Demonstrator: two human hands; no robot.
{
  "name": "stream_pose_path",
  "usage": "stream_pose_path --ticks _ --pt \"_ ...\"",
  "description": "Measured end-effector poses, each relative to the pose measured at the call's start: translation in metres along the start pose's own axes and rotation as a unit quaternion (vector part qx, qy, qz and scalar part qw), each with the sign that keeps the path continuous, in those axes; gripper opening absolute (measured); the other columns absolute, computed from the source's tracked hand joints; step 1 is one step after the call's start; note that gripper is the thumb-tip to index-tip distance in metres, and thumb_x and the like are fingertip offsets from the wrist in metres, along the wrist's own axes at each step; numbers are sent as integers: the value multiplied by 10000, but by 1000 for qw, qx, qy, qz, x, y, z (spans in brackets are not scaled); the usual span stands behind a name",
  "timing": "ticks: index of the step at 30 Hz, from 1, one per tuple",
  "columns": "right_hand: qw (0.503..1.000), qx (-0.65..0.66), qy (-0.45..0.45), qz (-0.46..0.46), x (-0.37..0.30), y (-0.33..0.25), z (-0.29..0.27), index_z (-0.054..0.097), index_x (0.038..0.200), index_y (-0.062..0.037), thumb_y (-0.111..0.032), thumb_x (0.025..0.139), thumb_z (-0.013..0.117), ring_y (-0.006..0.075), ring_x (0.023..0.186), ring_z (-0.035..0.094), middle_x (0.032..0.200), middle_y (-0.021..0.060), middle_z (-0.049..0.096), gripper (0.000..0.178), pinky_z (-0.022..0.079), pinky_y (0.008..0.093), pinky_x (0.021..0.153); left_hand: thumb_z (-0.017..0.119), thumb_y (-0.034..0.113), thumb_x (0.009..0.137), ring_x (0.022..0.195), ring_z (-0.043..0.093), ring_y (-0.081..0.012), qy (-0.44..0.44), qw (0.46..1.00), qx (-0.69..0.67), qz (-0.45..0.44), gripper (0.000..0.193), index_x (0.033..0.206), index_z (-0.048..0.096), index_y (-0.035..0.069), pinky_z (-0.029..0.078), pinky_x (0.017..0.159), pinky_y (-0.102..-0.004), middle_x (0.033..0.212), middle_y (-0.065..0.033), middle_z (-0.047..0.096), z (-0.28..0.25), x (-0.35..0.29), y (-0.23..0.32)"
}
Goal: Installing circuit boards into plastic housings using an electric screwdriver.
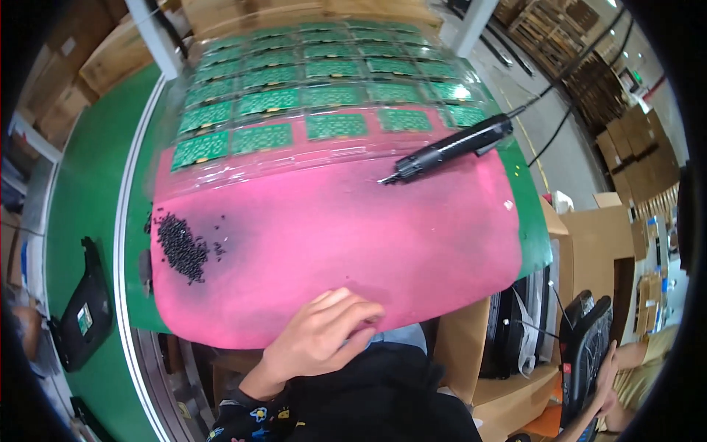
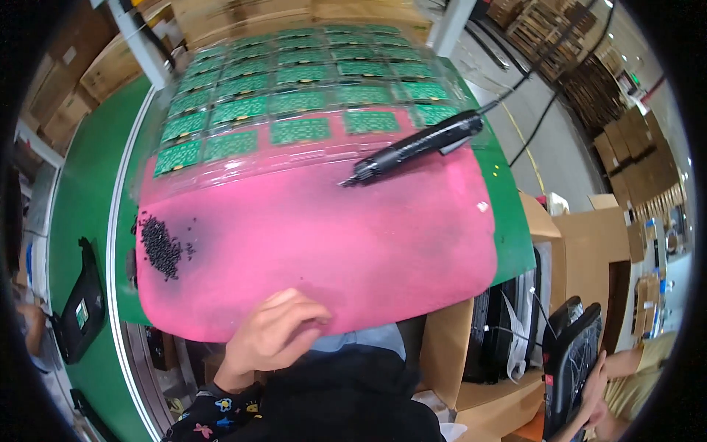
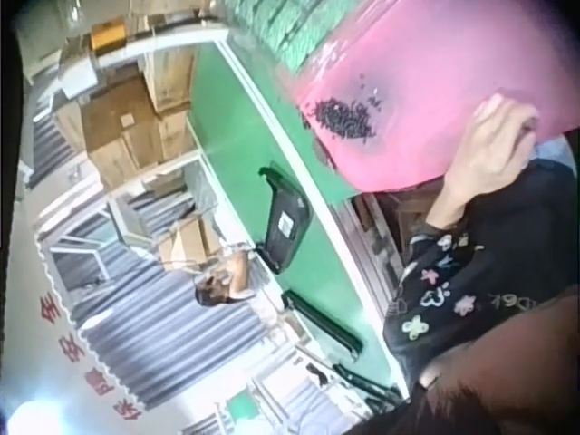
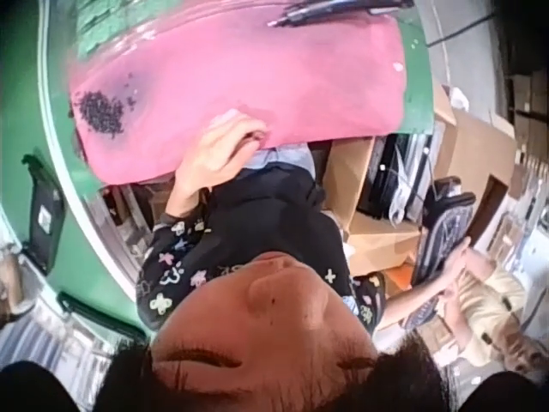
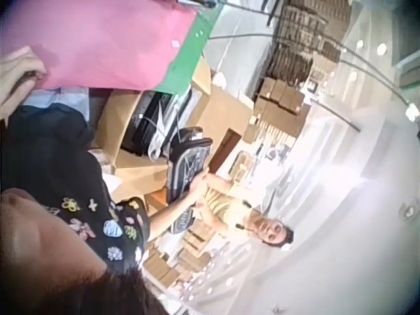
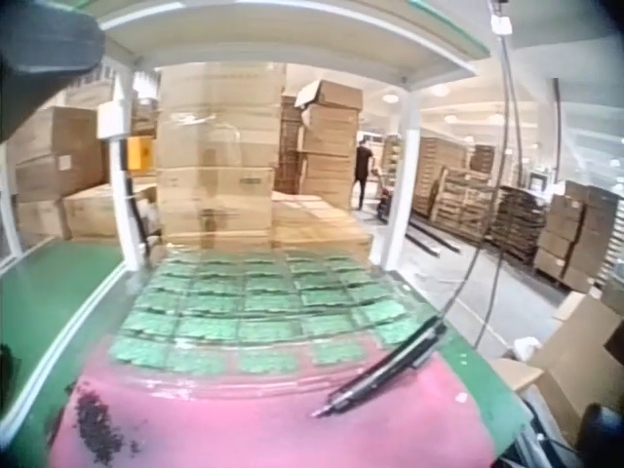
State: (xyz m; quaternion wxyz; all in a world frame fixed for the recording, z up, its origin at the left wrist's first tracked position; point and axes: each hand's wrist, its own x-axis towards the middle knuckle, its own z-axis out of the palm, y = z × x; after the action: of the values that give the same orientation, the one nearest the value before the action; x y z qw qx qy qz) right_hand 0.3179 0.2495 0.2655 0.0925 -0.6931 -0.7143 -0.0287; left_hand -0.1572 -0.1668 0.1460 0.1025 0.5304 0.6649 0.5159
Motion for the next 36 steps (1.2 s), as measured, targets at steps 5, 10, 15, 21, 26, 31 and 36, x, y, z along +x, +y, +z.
stream_pose_path --ticks 5,10,15,21,26,31,36 --pt "996 49 -2 -80 -137 -188 -2 523 1300 68 -554 989 307 439 1146 556 1203 320 586 729 405 446 1009 686 6 748 748 577 -244 13 999 38 -6 296 1034 614 24 443 665 -349 862 -82 631 5 1 9" --pt "987 69 24 -146 -137 -193 -7 512 1314 67 -531 998 299 429 1162 548 1218 312 581 710 391 436 1029 688 52 783 780 567 -238 6 999 19 35 270 1032 600 0 439 678 -334 905 -81 604 6 -2 -5" --pt "973 106 36 -202 -120 -145 -6 500 1328 67 -508 1007 291 420 1178 539 1234 305 577 691 378 425 1049 701 32 764 771 597 -244 9 999 3 52 269 1019 618 29 458 683 -343 863 -71 626 7 0 -3" --pt "951 155 57 -262 -20 108 -15 487 1344 66 -481 1017 282 409 1197 529 1252 296 572 669 361 413 1073 749 139 818 1167 519 -256 -85 922 -377 19 614 1326 427 18 469 896 -389 1328 -134 489 80 -6 20" --pt "951 2 213 -225 -125 -29 11 527 1291 62 -354 1016 341 471 939 602 1032 313 632 531 452 495 777 688 511 844 1460 114 -389 -155 528 -742 -384 1003 1531 -12 299 257 1039 -712 1592 -97 56 248 -8 34" --pt "893 63 254 -366 -182 -74 94 562 834 33 -401 998 297 355 613 467 683 176 473 535 336 439 556 678 292 894 1271 489 -292 -71 609 -615 -496 837 1521 129 210 431 994 -571 1467 -77 387 332 -6 10" --pt "916 142 205 -315 -178 -89 135 564 750 -1 -401 1015 286 316 495 412 548 151 405 554 280 421 485 665 240 885 1139 564 -201 -173 676 -519 -494 684 1451 290 159 536 866 -408 1227 -65 543 412 -21 -72"
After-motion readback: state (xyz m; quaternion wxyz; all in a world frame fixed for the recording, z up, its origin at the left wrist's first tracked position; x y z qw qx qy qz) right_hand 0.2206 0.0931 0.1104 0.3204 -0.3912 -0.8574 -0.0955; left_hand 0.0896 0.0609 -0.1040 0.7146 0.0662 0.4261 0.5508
